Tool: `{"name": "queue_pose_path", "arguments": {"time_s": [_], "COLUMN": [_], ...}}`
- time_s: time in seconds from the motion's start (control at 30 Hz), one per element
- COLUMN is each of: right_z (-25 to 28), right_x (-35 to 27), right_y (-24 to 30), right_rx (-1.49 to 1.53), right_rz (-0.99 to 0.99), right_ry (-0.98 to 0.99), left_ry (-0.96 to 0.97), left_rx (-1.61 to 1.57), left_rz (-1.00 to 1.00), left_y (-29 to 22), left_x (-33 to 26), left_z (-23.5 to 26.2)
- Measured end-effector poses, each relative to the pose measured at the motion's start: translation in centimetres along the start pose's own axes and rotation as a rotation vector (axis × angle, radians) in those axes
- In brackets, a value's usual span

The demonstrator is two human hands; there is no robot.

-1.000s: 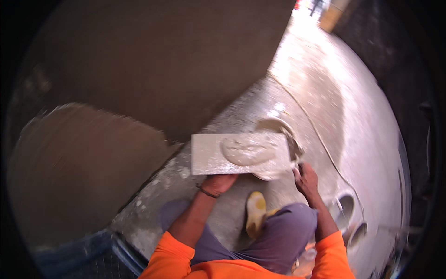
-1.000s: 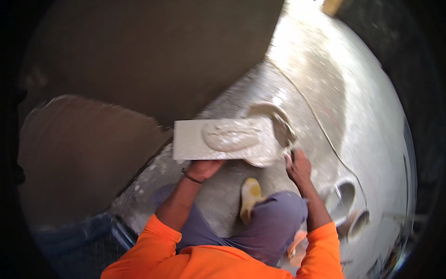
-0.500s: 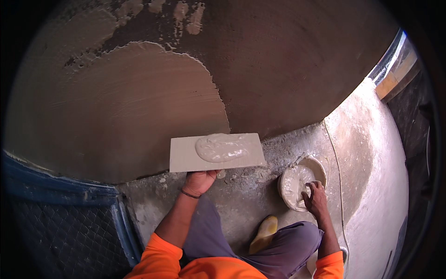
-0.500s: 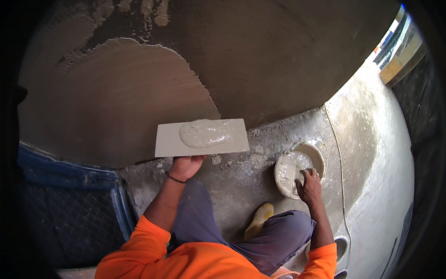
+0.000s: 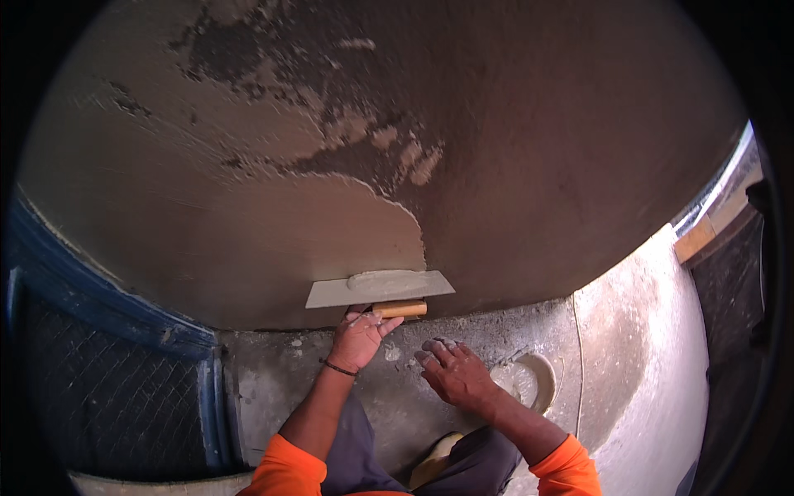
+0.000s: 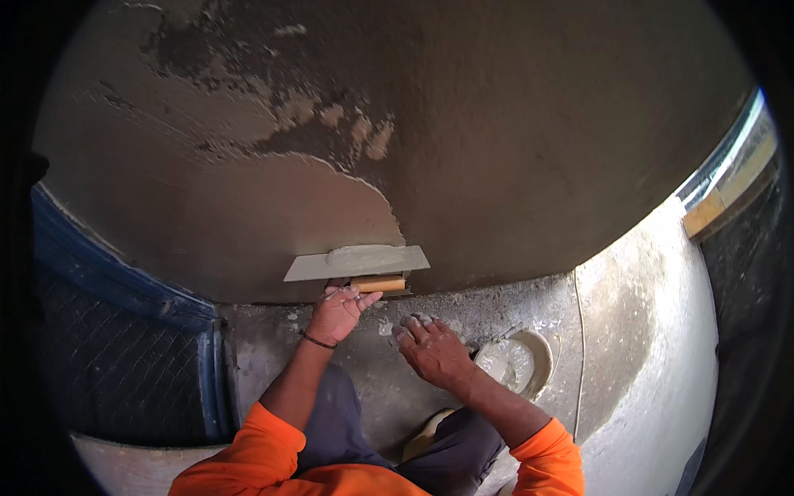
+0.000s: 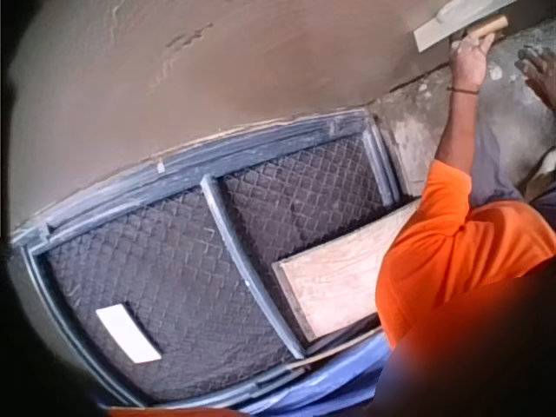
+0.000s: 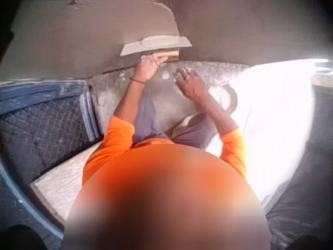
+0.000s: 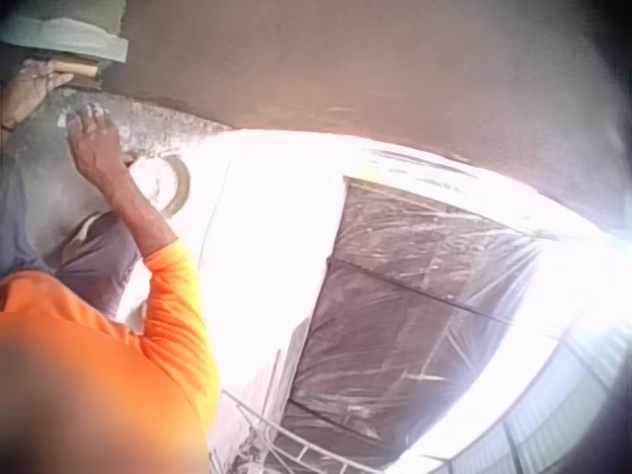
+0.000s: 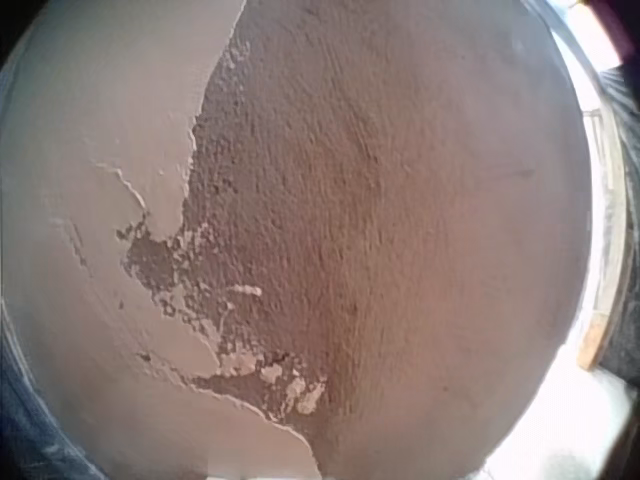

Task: The person scoops plaster from a bucket with a trowel and applies it to a wall using a hawk and trowel. They repeatedly smooth the surface, working across different sections of the wall to create an even finish.

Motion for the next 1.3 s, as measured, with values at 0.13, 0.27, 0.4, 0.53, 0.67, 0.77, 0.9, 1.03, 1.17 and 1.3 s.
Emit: {"name": "queue_pose_path", "arguments": {"time_s": [0.13,0.27,0.4,0.53,0.67,0.77,0.9,1.03,1.17,1.3], "right_z": [4.1,8.9,14.1,19.6,26.0,31.3,38.1,42.7,44.8,47.6], "right_x": [0.4,-1.4,-5.6,-10.2,-11.8,-10.3,-7.0,-5.0,-4.1,-2.2], "right_y": [1.3,1.9,2.3,2.9,3.6,3.9,4.5,4.8,5.7,6.7], "right_rx": [0.036,0.121,0.160,0.214,0.345,0.317,0.301,0.242,0.233,0.239], "right_rz": [-0.001,-0.063,-0.209,-0.304,-0.309,-0.244,-0.178,-0.220,-0.142,-0.042], "right_ry": [0.092,0.215,0.364,0.420,0.390,0.259,0.184,0.158,0.121,0.039], "left_ry": [-0.030,-0.037,-0.051,-0.117,-0.190,-0.113,-0.125,-0.048,0.041,0.166], "left_rx": [0.013,0.009,0.039,0.091,0.130,0.162,0.185,0.238,0.286,0.420], "left_rz": [0.005,0.023,0.017,0.039,0.033,0.065,-0.007,-0.060,-0.165,-0.333], "left_y": [-2.8,-6.5,-10.9,-15.2,-19.9,-23.8,-29.5,-35.1,-40.9,-46.6], "left_x": [-0.7,-0.5,-0.6,-0.3,-0.2,0.2,0.5,1.3,2.6,3.0], "left_z": [-3.2,-9.4,-16.7,-23.6,-30.9,-37.5,-46.9,-56.5,-65.6,-74.6]}}
Point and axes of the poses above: each hand's wrist, its own x-axis towards the middle knuckle, its own z-axis out of the back of the hand, y = z × x, the point moved 8 cm from there along x, towards the middle knuckle, and after that the axes turned 9 degrees about -z, right-handed, at the moved point
